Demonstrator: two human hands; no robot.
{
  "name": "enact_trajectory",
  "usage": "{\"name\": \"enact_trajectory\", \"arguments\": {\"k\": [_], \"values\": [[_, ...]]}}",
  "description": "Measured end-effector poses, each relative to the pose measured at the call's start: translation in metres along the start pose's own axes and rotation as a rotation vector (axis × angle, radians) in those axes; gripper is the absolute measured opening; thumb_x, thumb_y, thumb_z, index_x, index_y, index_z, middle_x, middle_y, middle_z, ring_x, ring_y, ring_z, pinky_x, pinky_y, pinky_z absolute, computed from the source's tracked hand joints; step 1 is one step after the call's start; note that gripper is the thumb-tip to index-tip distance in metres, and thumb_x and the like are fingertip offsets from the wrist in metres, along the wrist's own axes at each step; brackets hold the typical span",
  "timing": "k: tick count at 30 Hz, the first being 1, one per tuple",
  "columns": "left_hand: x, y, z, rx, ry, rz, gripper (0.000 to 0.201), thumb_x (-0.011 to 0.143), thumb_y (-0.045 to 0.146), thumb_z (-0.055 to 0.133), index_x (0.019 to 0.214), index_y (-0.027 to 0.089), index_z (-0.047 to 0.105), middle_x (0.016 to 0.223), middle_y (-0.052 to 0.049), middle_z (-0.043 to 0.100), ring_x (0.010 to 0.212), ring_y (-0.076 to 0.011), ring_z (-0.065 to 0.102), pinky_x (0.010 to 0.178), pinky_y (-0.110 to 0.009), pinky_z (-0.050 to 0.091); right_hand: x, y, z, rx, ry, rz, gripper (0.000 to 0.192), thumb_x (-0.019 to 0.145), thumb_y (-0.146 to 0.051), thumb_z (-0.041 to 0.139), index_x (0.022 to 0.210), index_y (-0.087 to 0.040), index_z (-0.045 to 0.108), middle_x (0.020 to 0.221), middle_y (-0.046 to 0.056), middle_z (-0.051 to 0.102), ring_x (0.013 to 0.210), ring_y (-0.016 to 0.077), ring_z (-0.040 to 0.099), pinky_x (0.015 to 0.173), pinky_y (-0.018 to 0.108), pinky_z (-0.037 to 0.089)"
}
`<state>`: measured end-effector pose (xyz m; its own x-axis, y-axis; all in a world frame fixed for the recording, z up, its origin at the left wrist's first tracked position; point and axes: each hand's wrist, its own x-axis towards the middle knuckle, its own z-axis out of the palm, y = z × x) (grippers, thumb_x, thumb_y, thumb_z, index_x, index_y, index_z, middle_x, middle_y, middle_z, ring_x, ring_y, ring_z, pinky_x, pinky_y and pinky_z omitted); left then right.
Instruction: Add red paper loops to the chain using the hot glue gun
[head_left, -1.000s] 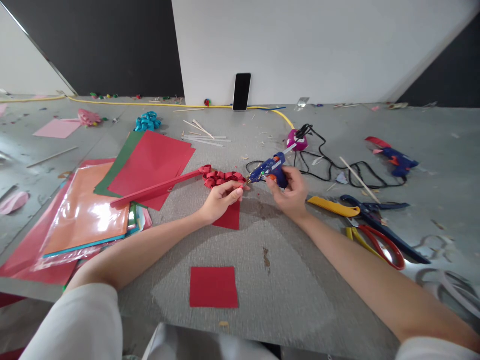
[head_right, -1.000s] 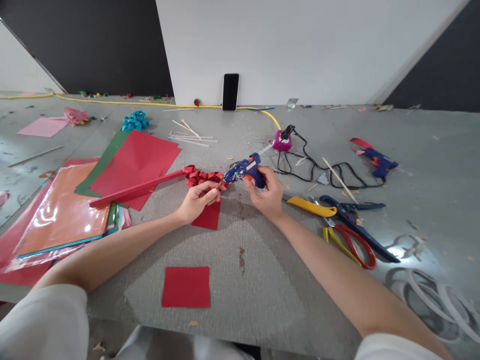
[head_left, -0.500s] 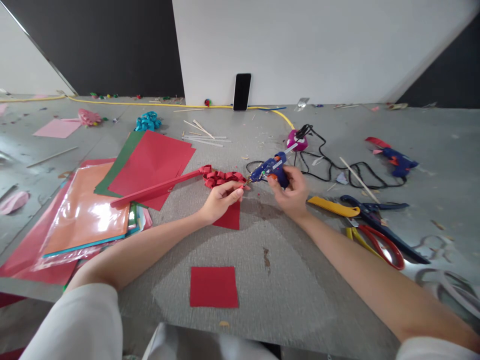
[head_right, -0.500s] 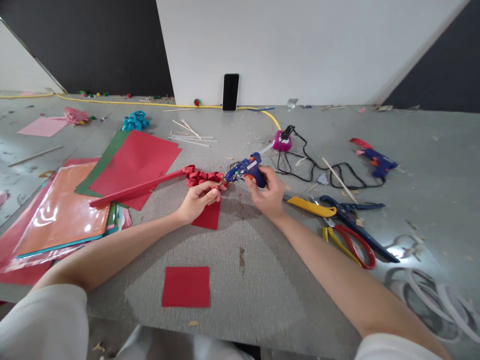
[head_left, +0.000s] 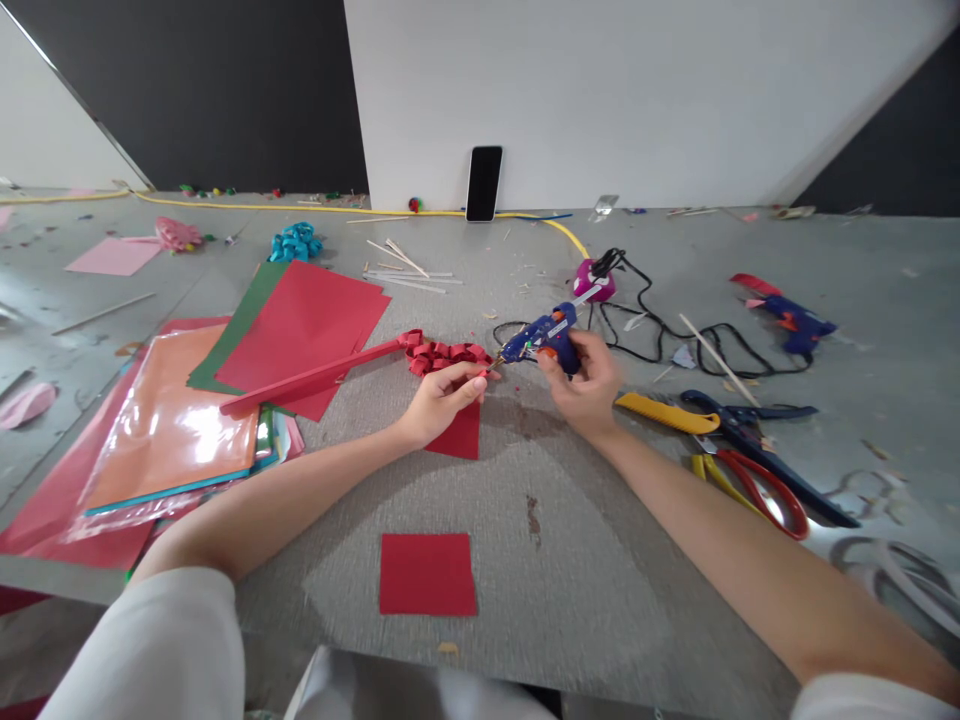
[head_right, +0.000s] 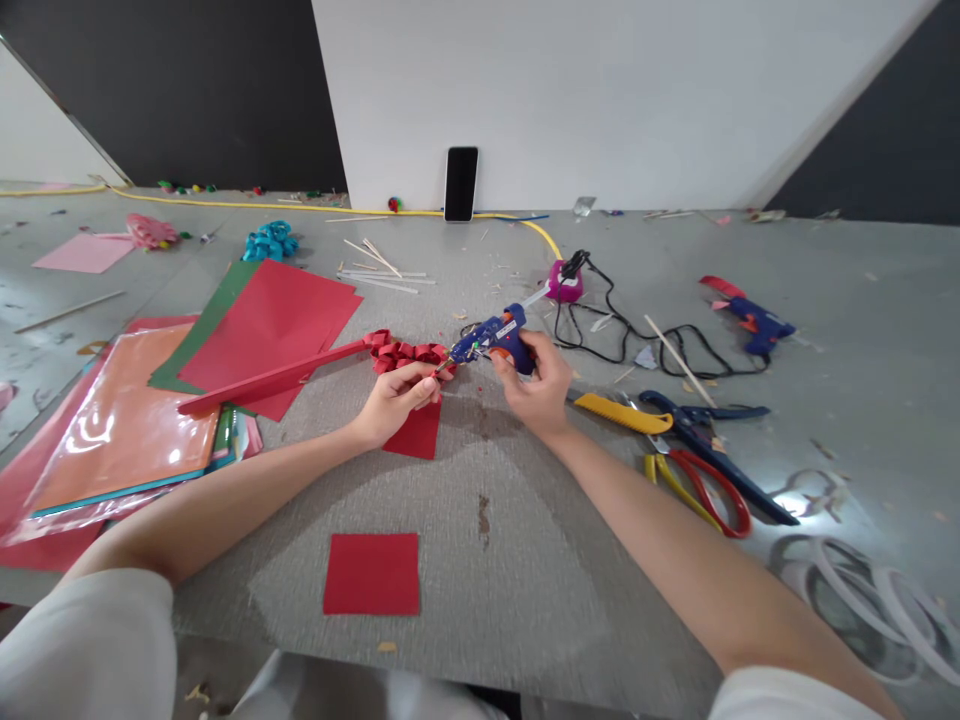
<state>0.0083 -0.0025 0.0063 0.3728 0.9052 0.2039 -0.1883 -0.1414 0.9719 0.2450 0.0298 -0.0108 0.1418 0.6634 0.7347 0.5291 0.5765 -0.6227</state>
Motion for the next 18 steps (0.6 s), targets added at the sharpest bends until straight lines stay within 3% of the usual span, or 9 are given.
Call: {"name": "enact_trajectory", "arguments": {"k": [8,13,18], "values": [[-0.0015,0.0003,-0.0001,0.042,0.032,-0.019,0.054,0.091,0.063,0.069,0.106,0.012,0.079,0.079,-0.002,0.063,0.067,-0.0093,0.045,0.064,-0.023,0.037,-0.0009,0.0028,0.0004,-0.013,0.019,-0.011,0.033,0.087,-0.047,0.077,0.108,-0.024,0.065,0.088,0.002,0.067,0.074,0.0183,0.062,0.067,0.033,0.052],[-0.0011,0.0013,-0.0002,0.091,0.067,-0.004,0.056,0.090,0.066,0.069,0.105,0.013,0.080,0.096,-0.008,0.072,0.073,-0.0113,0.050,0.068,-0.025,0.041,-0.0017,0.0054,0.0007,-0.019,0.019,0.004,0.034,0.087,-0.047,0.076,0.108,-0.023,0.064,0.087,0.002,0.066,0.072,0.0176,0.061,0.066,0.033,0.052],[-0.0011,0.0005,-0.0004,0.092,0.074,-0.002,0.055,0.090,0.065,0.069,0.107,0.014,0.079,0.100,-0.009,0.074,0.074,-0.0115,0.052,0.068,-0.024,0.042,-0.0014,0.0049,0.0009,-0.029,0.036,0.009,0.035,0.087,-0.049,0.076,0.107,-0.023,0.065,0.087,0.003,0.067,0.073,0.0183,0.061,0.066,0.034,0.053]]}}
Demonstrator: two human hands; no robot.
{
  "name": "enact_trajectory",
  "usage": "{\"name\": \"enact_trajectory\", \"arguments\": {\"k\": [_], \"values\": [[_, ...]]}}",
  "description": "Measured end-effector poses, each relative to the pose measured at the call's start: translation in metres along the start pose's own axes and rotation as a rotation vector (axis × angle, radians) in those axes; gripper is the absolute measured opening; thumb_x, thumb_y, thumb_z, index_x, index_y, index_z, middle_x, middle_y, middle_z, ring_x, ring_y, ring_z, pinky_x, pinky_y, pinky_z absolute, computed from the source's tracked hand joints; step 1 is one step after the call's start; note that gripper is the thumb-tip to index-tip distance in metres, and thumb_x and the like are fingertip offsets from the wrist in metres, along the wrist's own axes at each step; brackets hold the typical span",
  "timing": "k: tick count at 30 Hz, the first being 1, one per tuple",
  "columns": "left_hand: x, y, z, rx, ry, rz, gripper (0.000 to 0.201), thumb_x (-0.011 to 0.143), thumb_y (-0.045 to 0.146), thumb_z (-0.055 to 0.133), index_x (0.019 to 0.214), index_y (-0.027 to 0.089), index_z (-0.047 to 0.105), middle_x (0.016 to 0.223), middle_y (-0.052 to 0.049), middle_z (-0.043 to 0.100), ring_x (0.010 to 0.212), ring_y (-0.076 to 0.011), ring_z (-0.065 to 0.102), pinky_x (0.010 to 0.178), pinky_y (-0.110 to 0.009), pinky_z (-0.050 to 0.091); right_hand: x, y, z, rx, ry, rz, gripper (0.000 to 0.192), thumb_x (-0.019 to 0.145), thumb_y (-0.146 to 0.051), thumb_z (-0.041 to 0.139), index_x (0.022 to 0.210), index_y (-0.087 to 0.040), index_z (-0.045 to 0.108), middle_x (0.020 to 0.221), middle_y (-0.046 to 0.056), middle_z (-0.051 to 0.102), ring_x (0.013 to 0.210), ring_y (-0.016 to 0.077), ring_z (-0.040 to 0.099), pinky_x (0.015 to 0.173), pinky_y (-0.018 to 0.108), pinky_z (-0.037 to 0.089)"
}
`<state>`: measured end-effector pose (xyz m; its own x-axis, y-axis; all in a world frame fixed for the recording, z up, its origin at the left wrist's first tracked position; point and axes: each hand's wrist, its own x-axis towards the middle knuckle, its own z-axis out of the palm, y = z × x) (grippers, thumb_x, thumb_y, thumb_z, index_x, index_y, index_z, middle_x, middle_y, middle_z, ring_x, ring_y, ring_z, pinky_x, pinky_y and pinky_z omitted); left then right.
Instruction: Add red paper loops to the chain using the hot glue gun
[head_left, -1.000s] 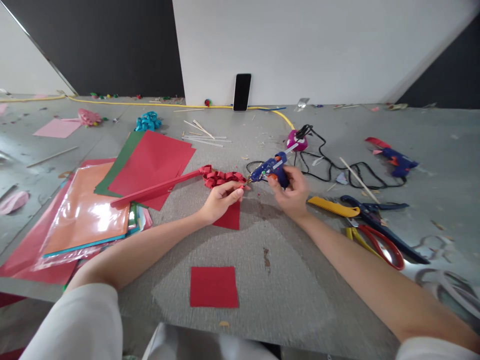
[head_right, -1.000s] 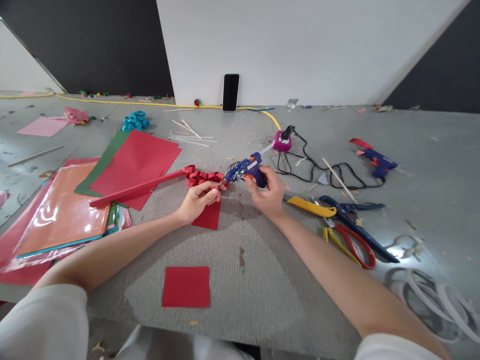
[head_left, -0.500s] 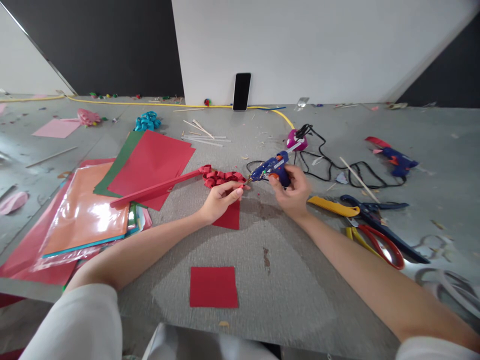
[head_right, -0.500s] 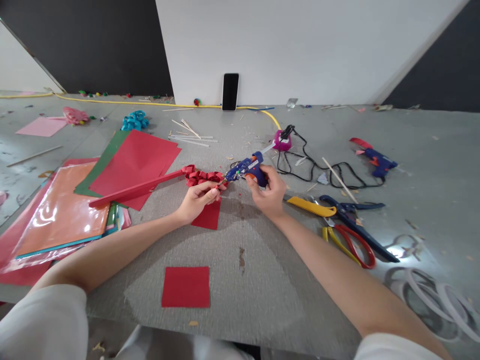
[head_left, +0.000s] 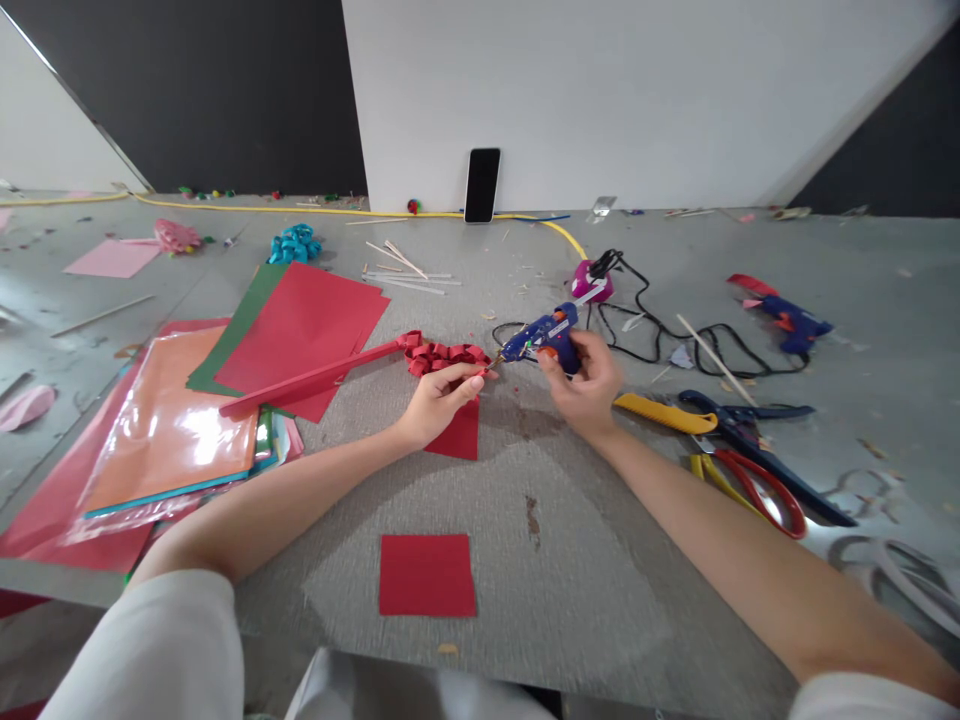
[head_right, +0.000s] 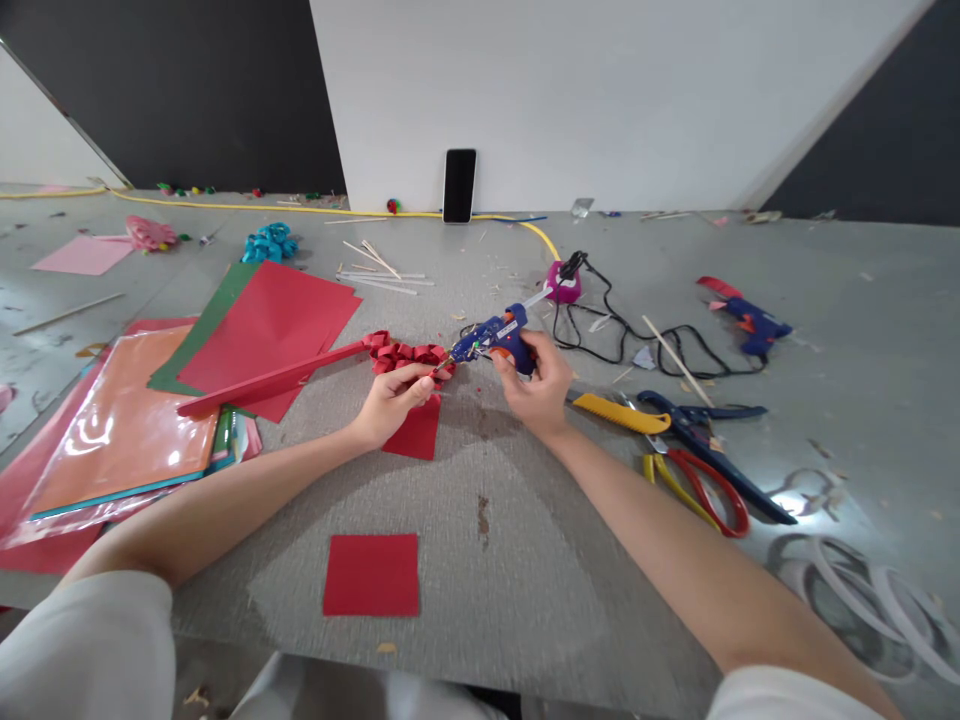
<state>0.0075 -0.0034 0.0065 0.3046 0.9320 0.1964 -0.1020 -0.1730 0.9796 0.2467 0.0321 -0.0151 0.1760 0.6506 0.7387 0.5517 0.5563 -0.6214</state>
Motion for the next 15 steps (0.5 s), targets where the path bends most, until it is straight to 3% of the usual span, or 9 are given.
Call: {"name": "enact_trajectory", "arguments": {"k": [8,15], "values": [[0.0008,0.0004,0.0021,-0.080,0.021,0.019,0.055,0.086,0.065,0.074,0.106,0.014,0.071,0.076,0.001,0.059,0.068,-0.0098,0.048,0.067,-0.024,0.041,0.0002,0.0030,0.0007,0.009,0.011,0.012,0.038,0.084,-0.050,0.078,0.107,-0.023,0.065,0.087,0.002,0.067,0.074,0.0186,0.063,0.067,0.034,0.054],[-0.0006,0.0037,0.0029,-0.098,0.026,-0.047,0.054,0.088,0.068,0.070,0.100,0.015,0.066,0.075,0.001,0.056,0.068,-0.0101,0.048,0.065,-0.024,0.039,-0.0004,0.0036,0.0014,0.049,0.009,0.011,0.039,0.082,-0.047,0.082,0.107,-0.023,0.064,0.088,0.002,0.066,0.074,0.0183,0.062,0.068,0.034,0.054]]}}
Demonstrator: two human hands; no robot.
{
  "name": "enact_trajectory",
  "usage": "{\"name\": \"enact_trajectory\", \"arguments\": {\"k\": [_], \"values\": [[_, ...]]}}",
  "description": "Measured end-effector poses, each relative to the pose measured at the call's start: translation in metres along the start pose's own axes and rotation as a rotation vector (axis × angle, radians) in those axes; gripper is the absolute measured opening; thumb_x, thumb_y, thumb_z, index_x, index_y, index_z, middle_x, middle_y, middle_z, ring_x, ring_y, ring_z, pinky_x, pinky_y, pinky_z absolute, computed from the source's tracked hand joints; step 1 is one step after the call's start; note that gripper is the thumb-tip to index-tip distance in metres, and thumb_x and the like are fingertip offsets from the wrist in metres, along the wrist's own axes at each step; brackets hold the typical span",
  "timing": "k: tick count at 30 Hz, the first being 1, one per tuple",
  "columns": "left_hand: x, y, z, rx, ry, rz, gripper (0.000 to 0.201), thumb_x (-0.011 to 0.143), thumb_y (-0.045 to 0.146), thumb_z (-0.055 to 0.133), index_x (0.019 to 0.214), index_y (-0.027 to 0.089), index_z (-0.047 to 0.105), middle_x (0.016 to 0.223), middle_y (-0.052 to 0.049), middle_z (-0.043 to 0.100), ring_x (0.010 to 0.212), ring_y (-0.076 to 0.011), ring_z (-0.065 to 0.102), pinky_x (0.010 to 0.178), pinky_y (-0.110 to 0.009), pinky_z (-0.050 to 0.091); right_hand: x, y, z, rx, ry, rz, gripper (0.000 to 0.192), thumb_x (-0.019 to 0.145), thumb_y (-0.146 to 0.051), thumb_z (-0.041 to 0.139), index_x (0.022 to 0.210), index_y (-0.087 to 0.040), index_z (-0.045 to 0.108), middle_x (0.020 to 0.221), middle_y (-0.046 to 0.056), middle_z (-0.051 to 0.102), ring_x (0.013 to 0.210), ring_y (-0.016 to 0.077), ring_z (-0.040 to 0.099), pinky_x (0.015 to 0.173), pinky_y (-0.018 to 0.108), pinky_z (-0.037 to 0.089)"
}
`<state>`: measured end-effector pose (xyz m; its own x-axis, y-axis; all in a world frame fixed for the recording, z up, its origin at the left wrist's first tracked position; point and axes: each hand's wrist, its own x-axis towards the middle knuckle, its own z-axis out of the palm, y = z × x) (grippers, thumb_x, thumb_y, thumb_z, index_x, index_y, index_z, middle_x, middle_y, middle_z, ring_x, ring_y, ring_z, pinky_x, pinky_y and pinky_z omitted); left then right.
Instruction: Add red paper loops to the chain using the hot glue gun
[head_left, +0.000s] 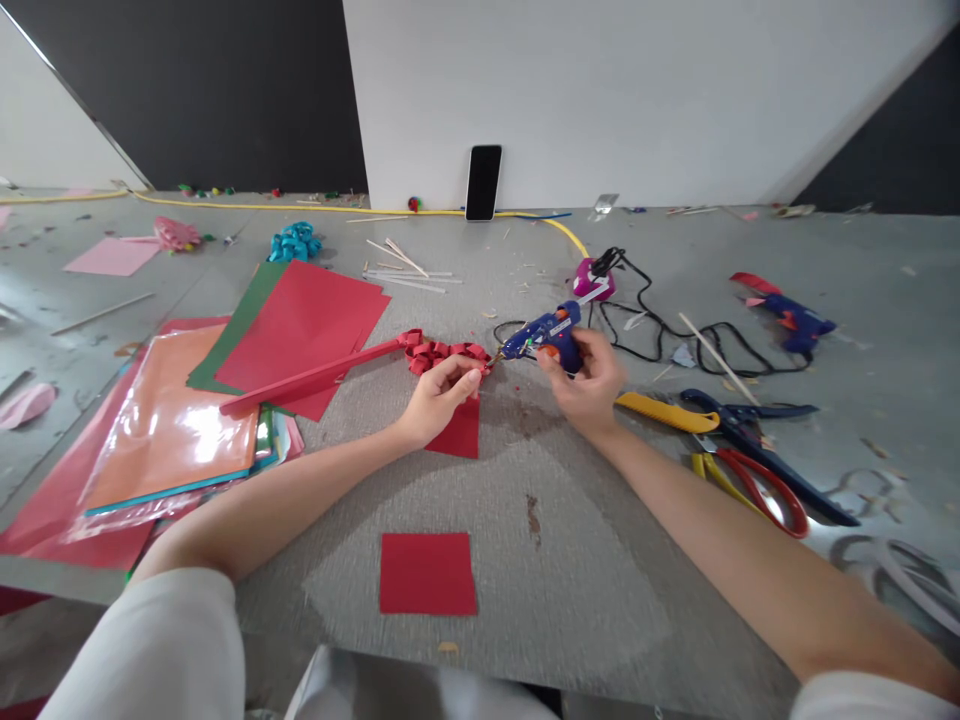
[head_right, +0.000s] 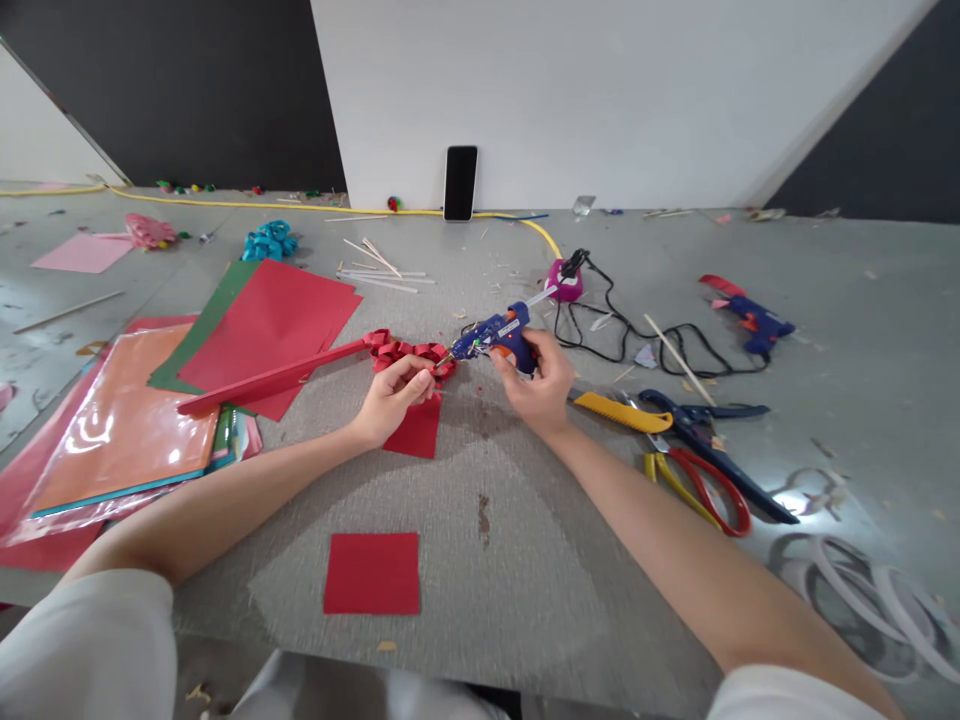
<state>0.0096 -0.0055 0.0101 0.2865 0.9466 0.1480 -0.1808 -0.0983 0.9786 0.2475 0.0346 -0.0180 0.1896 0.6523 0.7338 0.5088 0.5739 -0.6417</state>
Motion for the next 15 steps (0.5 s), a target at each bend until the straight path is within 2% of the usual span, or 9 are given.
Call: {"name": "enact_trajectory", "arguments": {"k": [15], "values": [[0.0003,-0.0006,-0.0002,0.021,0.008,0.020,0.052,0.090,0.068,0.069,0.095,0.016,0.066,0.073,0.001,0.057,0.066,-0.0093,0.049,0.063,-0.023,0.040,0.0003,-0.0028,-0.0010,-0.016,-0.037,-0.026,0.040,0.081,-0.044,0.084,0.107,-0.022,0.062,0.085,0.001,0.062,0.071,0.0168,0.059,0.069,0.034,0.053]]}}
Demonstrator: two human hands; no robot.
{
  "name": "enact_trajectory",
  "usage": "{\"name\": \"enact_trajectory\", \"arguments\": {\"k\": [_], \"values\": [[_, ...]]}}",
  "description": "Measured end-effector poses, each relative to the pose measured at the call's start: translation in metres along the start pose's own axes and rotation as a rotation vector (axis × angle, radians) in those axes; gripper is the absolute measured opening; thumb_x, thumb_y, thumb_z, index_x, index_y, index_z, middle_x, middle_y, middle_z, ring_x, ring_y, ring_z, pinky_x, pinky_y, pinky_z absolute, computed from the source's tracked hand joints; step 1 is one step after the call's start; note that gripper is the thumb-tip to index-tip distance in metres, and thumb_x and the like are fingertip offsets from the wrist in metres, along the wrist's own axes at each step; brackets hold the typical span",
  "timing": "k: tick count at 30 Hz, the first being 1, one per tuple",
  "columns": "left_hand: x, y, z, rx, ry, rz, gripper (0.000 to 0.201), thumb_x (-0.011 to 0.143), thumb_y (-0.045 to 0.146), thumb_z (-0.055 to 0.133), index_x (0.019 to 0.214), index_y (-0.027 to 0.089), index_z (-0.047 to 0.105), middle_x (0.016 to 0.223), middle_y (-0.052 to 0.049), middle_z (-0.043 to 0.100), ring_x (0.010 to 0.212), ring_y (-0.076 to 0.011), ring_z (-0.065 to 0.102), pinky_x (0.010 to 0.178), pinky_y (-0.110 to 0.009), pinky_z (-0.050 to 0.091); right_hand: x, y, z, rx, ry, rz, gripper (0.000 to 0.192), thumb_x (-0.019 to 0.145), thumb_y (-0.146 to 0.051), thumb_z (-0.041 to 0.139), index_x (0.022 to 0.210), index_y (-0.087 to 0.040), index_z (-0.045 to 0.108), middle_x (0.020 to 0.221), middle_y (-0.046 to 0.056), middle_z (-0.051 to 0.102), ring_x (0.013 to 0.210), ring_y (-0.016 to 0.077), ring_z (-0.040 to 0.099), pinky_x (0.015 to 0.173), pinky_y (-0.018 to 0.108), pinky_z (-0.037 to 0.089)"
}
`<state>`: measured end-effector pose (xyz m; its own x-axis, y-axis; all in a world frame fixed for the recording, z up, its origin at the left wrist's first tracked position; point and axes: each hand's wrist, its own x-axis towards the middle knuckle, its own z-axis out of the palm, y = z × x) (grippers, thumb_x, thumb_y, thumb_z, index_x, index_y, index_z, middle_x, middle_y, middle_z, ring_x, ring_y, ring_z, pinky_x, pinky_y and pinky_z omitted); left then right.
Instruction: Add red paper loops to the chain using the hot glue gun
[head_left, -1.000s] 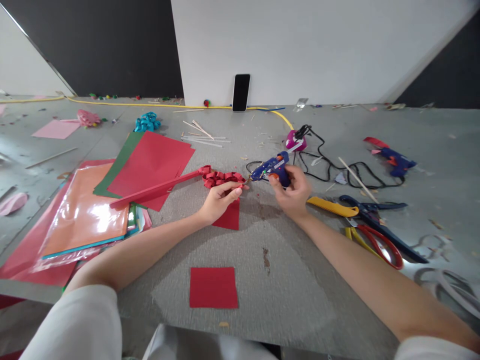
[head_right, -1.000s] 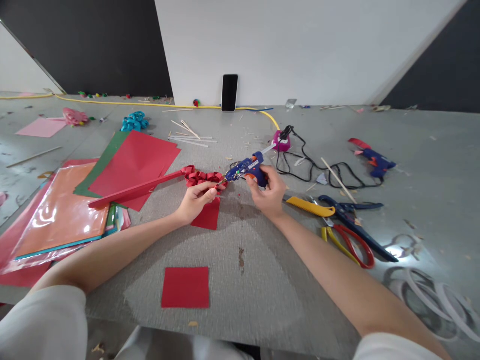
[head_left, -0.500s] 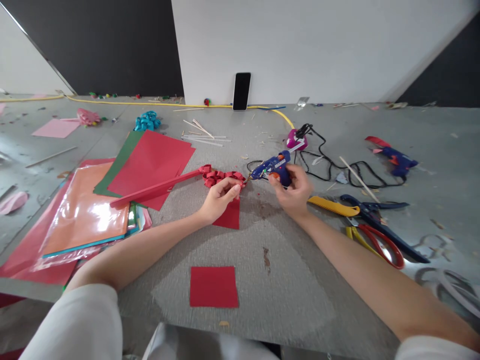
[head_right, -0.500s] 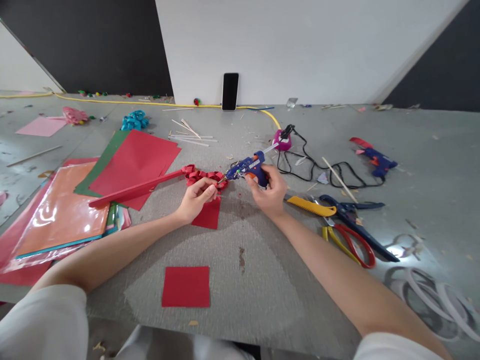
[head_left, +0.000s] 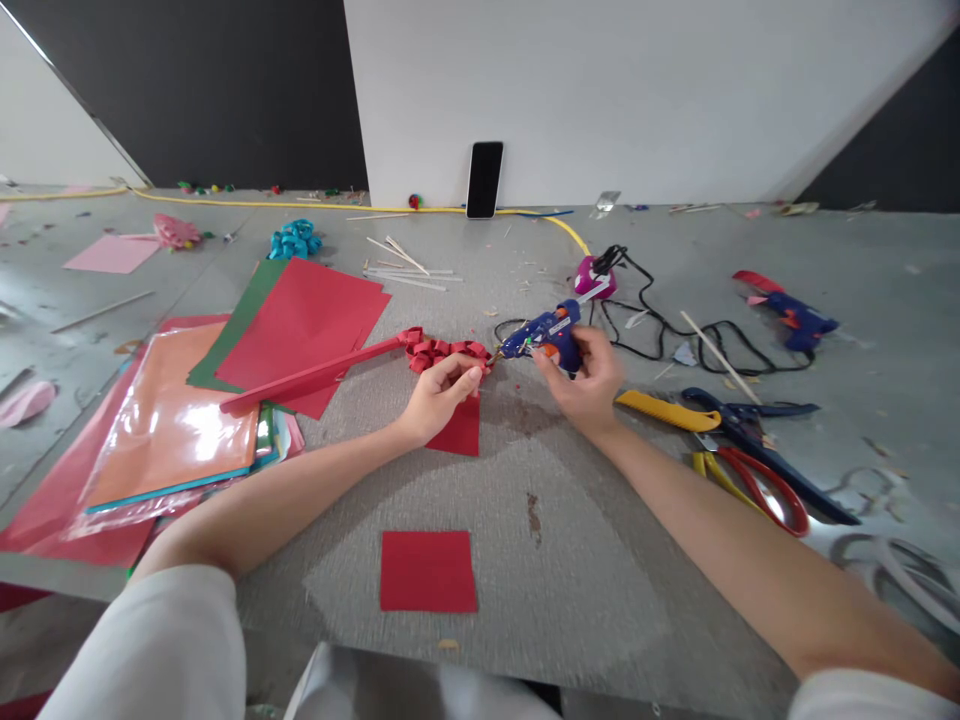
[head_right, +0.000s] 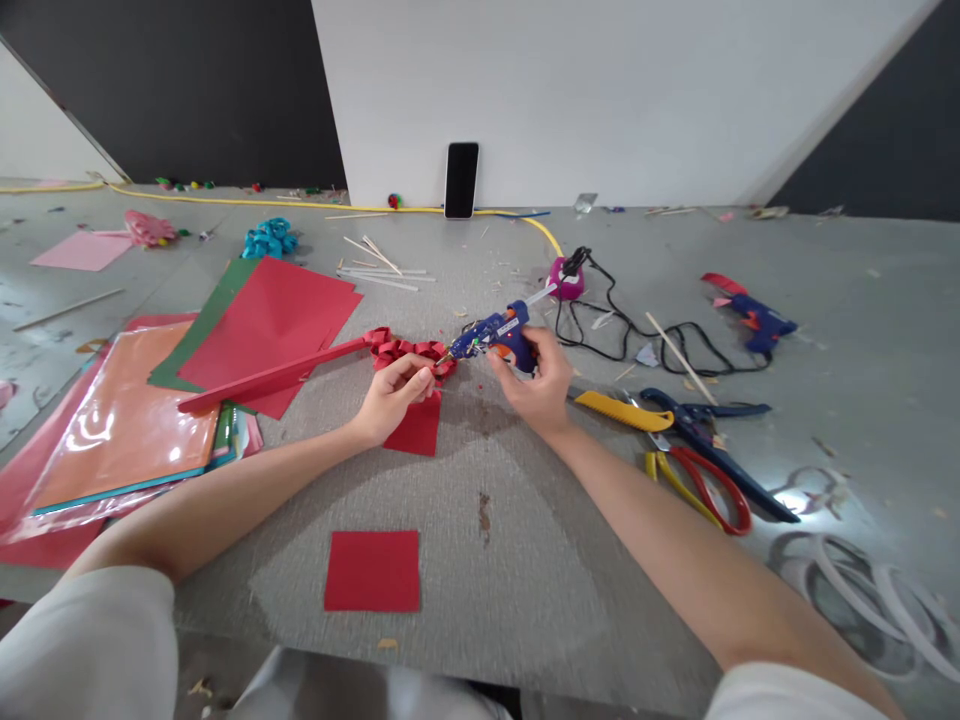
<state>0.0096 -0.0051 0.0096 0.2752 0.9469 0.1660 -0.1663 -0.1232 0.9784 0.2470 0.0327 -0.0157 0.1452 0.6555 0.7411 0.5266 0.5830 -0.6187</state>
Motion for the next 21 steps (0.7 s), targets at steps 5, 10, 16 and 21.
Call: {"name": "enact_trajectory", "arguments": {"k": [5,10,16,21], "values": [[-0.0005,0.0009,-0.0001,-0.006,-0.007,0.001,0.049,0.091,0.065,0.069,0.095,0.016,0.066,0.074,0.001,0.058,0.067,-0.0096,0.050,0.063,-0.023,0.039,-0.0008,0.0013,0.0005,-0.018,-0.009,0.004,0.040,0.082,-0.045,0.082,0.108,-0.021,0.061,0.085,0.001,0.062,0.070,0.0169,0.060,0.069,0.035,0.054],[0.0000,0.0000,-0.0005,0.013,-0.007,0.000,0.050,0.090,0.065,0.069,0.097,0.016,0.068,0.074,0.001,0.059,0.067,-0.0098,0.051,0.063,-0.023,0.040,-0.0009,0.0009,-0.0004,-0.039,-0.032,0.025,0.042,0.081,-0.046,0.082,0.108,-0.021,0.061,0.085,0.001,0.063,0.072,0.0181,0.061,0.072,0.037,0.055],[0.0011,-0.0003,-0.0003,-0.001,0.000,0.021,0.048,0.089,0.064,0.071,0.097,0.016,0.069,0.072,0.002,0.058,0.066,-0.0090,0.051,0.064,-0.023,0.043,-0.0013,-0.0018,-0.0004,-0.019,-0.015,0.014,0.041,0.081,-0.043,0.083,0.108,-0.021,0.062,0.085,0.001,0.062,0.073,0.0182,0.061,0.073,0.036,0.054],[0.0019,-0.0009,0.0006,-0.009,0.015,0.023,0.048,0.089,0.063,0.072,0.096,0.016,0.070,0.071,0.002,0.056,0.064,-0.0088,0.048,0.063,-0.023,0.042,-0.0023,-0.0019,0.0003,-0.015,-0.001,0.050,0.043,0.080,-0.047,0.083,0.107,-0.021,0.062,0.087,0.002,0.063,0.074,0.0181,0.063,0.074,0.037,0.057]]}}
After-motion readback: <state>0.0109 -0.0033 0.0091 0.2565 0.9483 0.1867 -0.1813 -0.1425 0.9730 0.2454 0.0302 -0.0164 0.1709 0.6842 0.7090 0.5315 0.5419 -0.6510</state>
